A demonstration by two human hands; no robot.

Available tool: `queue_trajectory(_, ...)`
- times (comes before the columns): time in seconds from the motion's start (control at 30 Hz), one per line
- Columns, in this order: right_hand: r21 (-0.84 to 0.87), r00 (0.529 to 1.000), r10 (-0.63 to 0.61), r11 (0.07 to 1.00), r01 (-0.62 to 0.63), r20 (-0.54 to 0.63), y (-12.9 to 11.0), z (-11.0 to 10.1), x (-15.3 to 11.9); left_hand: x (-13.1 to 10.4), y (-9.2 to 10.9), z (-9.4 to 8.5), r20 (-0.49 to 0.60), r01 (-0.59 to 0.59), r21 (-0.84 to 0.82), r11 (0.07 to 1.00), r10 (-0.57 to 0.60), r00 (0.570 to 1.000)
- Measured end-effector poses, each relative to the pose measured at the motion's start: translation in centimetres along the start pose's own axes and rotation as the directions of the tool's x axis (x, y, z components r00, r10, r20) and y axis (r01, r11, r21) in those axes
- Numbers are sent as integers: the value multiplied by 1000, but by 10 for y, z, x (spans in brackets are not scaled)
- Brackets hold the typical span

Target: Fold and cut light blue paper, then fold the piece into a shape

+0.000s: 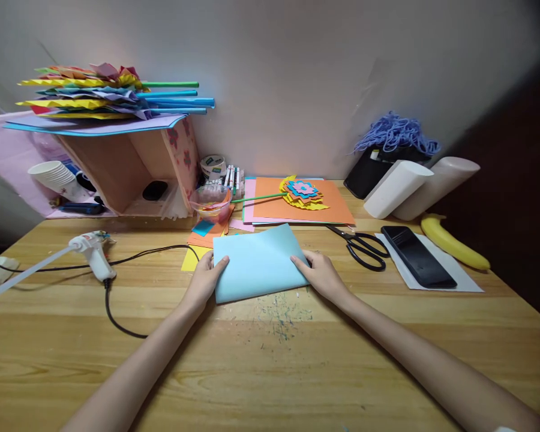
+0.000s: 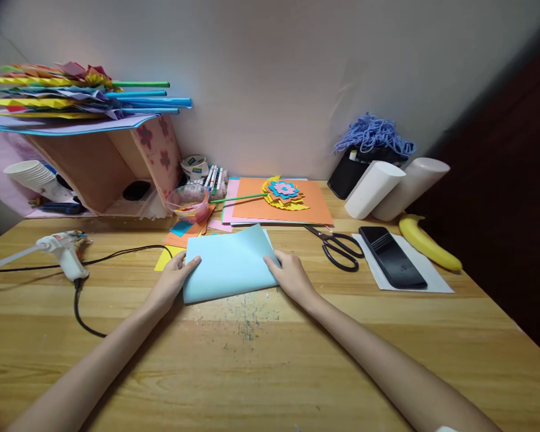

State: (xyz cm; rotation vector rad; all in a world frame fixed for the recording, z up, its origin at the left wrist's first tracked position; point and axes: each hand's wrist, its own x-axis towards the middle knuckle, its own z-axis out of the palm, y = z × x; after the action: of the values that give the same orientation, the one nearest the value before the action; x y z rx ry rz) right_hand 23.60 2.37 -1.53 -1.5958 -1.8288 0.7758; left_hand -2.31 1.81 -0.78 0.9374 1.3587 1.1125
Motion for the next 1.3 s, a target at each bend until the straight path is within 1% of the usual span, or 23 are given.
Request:
queue_trajectory(0.03,7,1000,4,1000,-4,2,0,0,0,-1,-1,1,-18,-24,-2,1000,24,1000)
queue_trajectory(0.13,74,999,31,997,-32,9,1,0,0,-2,-4,4,-14,-65,-21,998,64,998)
queue_trajectory(0.23,256,998,60,965,-54,-18,3,1,-1,-5,-3,6,-5,-145,-30,989,145,989)
queue_trajectory(0.3,379,994,70,925,-32,-88,3,1,-1,-9,1,7,12,-215,-26,976,215,976)
queue_trajectory(0.37,506,989,91,862,-20,-115,3,0,0,-15,7,8,40,-275,-20,961,276,960)
queue_trajectory(0.4,580,990,108,814,-34,-92,3,-1,1,-19,10,9,49,-296,-23,955,297,954)
queue_trajectory(0.5,775,988,151,619,-130,45,2,-5,4,-27,16,10,67,-326,-12,945,326,943)
queue_trajectory(0.57,836,985,153,529,-149,78,2,-7,5,-31,17,11,80,-341,-1,940,340,937)
queue_trajectory(0.63,862,987,149,493,-121,54,3,-8,6,-33,17,13,87,-361,8,933,359,929)
queue_trajectory(0.77,875,980,197,480,-66,-34,6,-5,5,-32,15,13,103,-375,37,926,370,923)
queue_trajectory(0.97,874,951,273,485,-7,-143,8,0,6,-29,12,12,78,-360,91,929,353,932)
queue_trajectory(1.1,864,926,330,503,-8,-183,7,-2,8,-27,10,13,74,-367,122,922,360,930)
queue_trajectory(1.23,859,903,367,512,4,-223,8,-4,9,-28,10,14,95,-324,143,935,312,945)
queue_trajectory(1.3,839,889,377,543,15,-260,8,-4,9,-29,10,14,106,-304,154,940,290,951)
